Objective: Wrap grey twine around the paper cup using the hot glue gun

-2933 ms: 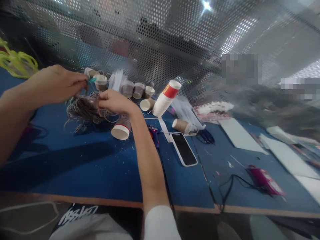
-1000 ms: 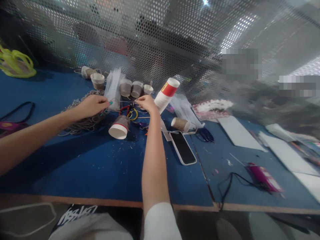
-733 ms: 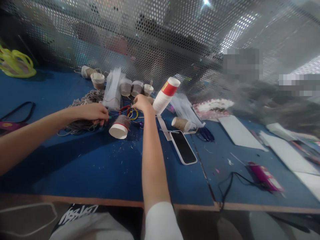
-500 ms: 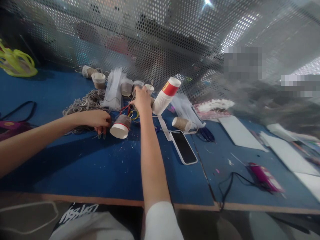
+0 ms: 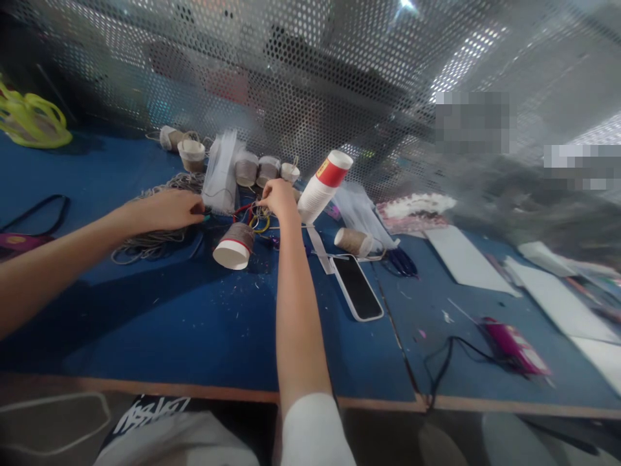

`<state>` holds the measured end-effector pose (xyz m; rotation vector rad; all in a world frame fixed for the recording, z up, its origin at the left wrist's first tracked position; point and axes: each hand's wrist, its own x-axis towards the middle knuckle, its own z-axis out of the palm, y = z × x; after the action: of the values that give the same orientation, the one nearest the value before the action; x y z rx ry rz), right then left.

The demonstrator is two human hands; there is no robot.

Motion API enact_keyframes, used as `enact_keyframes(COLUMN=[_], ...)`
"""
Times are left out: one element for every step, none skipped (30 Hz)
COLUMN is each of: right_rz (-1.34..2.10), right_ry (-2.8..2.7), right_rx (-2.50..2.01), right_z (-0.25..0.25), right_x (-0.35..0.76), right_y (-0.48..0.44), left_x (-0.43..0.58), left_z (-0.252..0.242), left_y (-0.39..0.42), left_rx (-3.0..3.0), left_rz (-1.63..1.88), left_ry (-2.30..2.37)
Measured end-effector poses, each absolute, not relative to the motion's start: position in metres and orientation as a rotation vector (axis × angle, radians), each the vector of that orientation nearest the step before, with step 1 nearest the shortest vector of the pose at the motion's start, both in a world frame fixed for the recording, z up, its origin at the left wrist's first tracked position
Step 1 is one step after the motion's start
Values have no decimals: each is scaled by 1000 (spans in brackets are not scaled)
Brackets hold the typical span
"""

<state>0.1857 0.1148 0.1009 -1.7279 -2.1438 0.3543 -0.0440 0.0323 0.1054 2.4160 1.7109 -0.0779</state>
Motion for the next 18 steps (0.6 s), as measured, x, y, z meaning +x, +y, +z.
enact_keyframes(right_rz=[400, 445, 486, 528, 570, 615, 662, 710, 758, 806, 852, 895, 931, 971, 1020, 1078, 1130, 1151], right_ry=[-2135, -2124, -2109, -2093, -2078, -2063, -2049, -2037, -2026, -2017, -2012, -2010, -2012, -2017, -2019, -2015, -2006, -1989], right_rx=[-1723, -1718, -1714, -1709, -1702, -1694, -1686, -1675, -1659, -1639, -1615, -1589, -1565, -1541, -1516, -1487, -1456, -1432], right_z=[100, 100, 99, 98, 97, 96, 96, 97, 99, 101, 104, 107, 111, 114, 117, 119, 120, 120], right_x=[186, 187, 188, 189, 189, 190, 191, 192, 194, 195, 197, 199, 202, 205, 207, 209, 211, 212], right_y=[114, 114, 114, 114, 115, 115, 116, 117, 117, 117, 116, 114, 112, 110, 108, 106, 105, 105], left_x=[-43, -41, -38, -36, -34, -32, -31, -30, -30, -31, -32, -33, -34, -35, -36, -36, -37, -37], left_z=[102, 98, 94, 90, 87, 84, 82, 81, 80, 80, 80, 81, 82, 83, 84, 85, 86, 86], left_y=[32, 32, 31, 31, 30, 30, 30, 31, 31, 32, 33, 34, 35, 36, 36, 36, 36, 36], left_rx=[2432, 2443, 2446, 2445, 2455, 2464, 2470, 2469, 2457, 2438, 2421, 2411, 2404, 2393, 2370, 2334, 2294, 2255], left_rz=[4, 50, 57, 38, 10, -5, -16, -21, -21, -25, -31, -38, -45, -58, -72, -83, -88, -88], left_ry=[1718, 1702, 1677, 1650, 1619, 1598, 1576, 1551, 1523, 1491, 1456, 1432, 1420, 1415, 1413, 1410, 1402, 1392])
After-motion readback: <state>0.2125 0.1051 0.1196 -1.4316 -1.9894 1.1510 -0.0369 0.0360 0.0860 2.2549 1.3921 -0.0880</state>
